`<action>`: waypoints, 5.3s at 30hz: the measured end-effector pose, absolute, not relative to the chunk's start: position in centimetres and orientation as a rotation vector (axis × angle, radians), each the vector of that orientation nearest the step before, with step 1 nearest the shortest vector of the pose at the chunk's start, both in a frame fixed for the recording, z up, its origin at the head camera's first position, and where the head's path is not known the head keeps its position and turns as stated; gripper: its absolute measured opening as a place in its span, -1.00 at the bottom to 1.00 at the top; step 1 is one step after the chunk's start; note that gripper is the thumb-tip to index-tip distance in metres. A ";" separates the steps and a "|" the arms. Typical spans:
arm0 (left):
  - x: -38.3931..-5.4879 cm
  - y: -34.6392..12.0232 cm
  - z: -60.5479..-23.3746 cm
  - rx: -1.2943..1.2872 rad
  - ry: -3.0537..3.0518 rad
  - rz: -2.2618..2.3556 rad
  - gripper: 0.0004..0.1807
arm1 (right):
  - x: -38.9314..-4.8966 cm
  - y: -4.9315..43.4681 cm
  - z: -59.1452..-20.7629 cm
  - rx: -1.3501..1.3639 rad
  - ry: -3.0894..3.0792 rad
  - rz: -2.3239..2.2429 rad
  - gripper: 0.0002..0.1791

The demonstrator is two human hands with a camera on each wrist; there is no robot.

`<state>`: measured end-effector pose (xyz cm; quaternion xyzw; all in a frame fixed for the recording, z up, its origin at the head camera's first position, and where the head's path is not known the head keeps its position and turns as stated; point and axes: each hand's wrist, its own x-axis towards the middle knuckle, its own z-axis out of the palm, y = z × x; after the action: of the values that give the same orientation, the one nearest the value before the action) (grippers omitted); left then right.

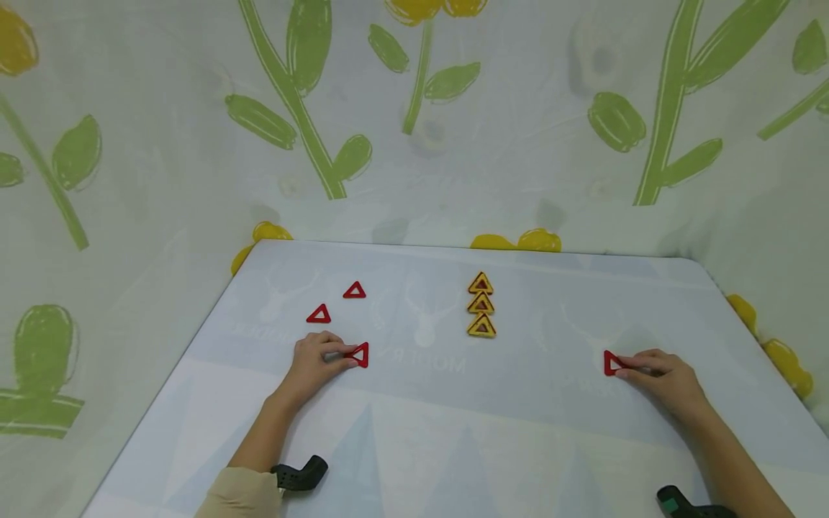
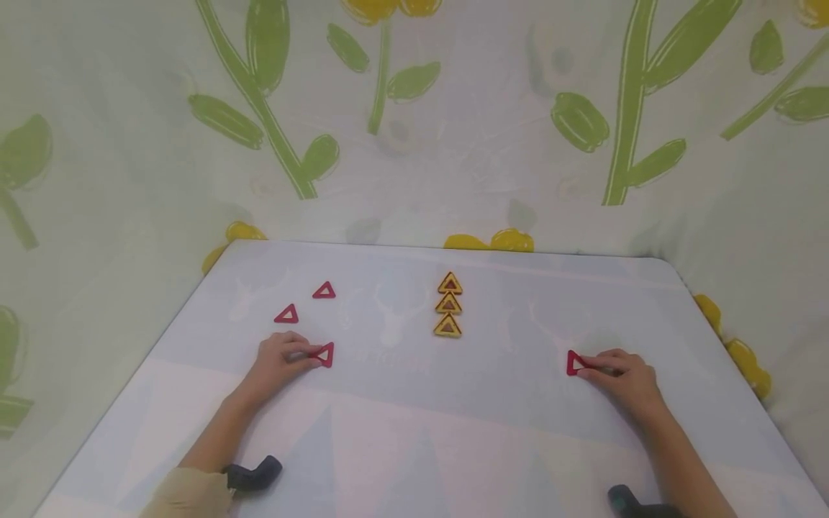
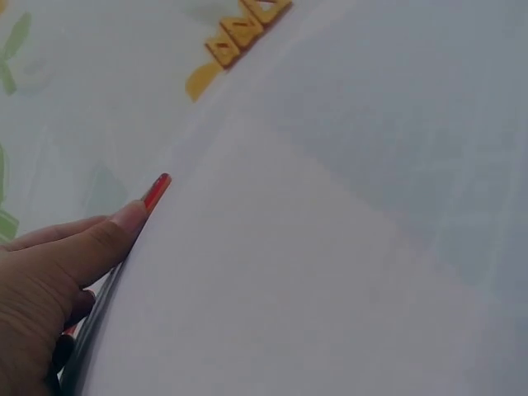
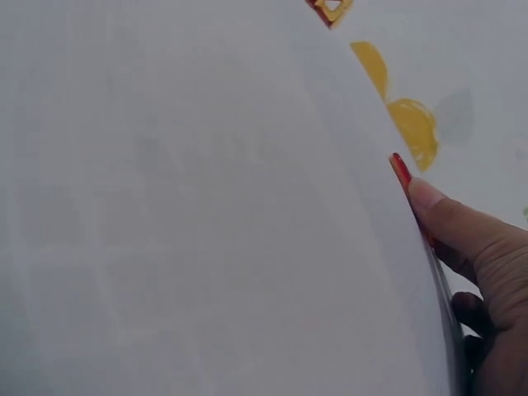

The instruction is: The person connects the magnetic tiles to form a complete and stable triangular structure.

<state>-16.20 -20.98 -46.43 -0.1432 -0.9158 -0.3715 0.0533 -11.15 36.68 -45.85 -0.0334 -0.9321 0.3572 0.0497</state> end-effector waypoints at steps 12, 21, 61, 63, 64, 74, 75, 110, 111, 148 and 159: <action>-16.0 -20.3 -46.7 -0.577 -2.717 -1.091 -0.74 | -11.3 34.8 -45.8 0.092 -2.833 1.109 -0.67; -16.1 -19.3 -46.7 -0.620 -2.705 -1.109 -0.74 | -11.8 33.4 -45.9 0.194 -2.835 1.036 -0.71; -15.7 -14.2 -47.1 -0.669 -2.735 -1.166 -0.73 | -12.0 27.5 -46.7 0.505 -2.684 1.118 -0.79; -15.6 -13.8 -47.0 -0.663 -2.736 -1.170 -0.73 | -12.1 27.1 -46.7 0.526 -2.668 1.117 -0.78; -15.6 -13.6 -47.0 -0.663 -2.734 -1.173 -0.74 | -12.1 26.9 -46.6 0.532 -2.662 1.119 -0.78; -15.6 -11.9 -47.4 -0.733 -2.690 -1.091 -0.72 | -12.5 25.5 -46.9 0.571 -2.643 1.116 -0.77; -15.6 -11.8 -47.4 -0.743 -2.686 -1.085 -0.72 | -12.6 25.4 -47.0 0.582 -2.635 1.121 -0.77; -15.6 -6.2 -47.3 -0.886 -2.678 -1.043 -0.71 | -13.2 21.8 -47.3 0.615 -2.618 1.151 -0.78; -15.6 -6.1 -47.3 -0.889 -2.680 -1.045 -0.71 | -13.3 21.7 -47.3 0.615 -2.622 1.146 -0.78; -15.9 -4.3 -47.1 -0.877 -2.746 -0.999 -0.70 | -13.1 19.7 -47.6 0.523 -2.635 1.076 -0.74; -17.7 -7.0 -46.6 -0.683 -2.743 -1.147 -0.66 | -13.1 19.8 -47.5 0.454 -2.707 1.138 -0.75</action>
<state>-17.68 -6.99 -46.56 -0.2237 -0.8982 -0.3757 0.0453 -13.06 19.81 -47.47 0.1521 -0.9077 0.3816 0.0852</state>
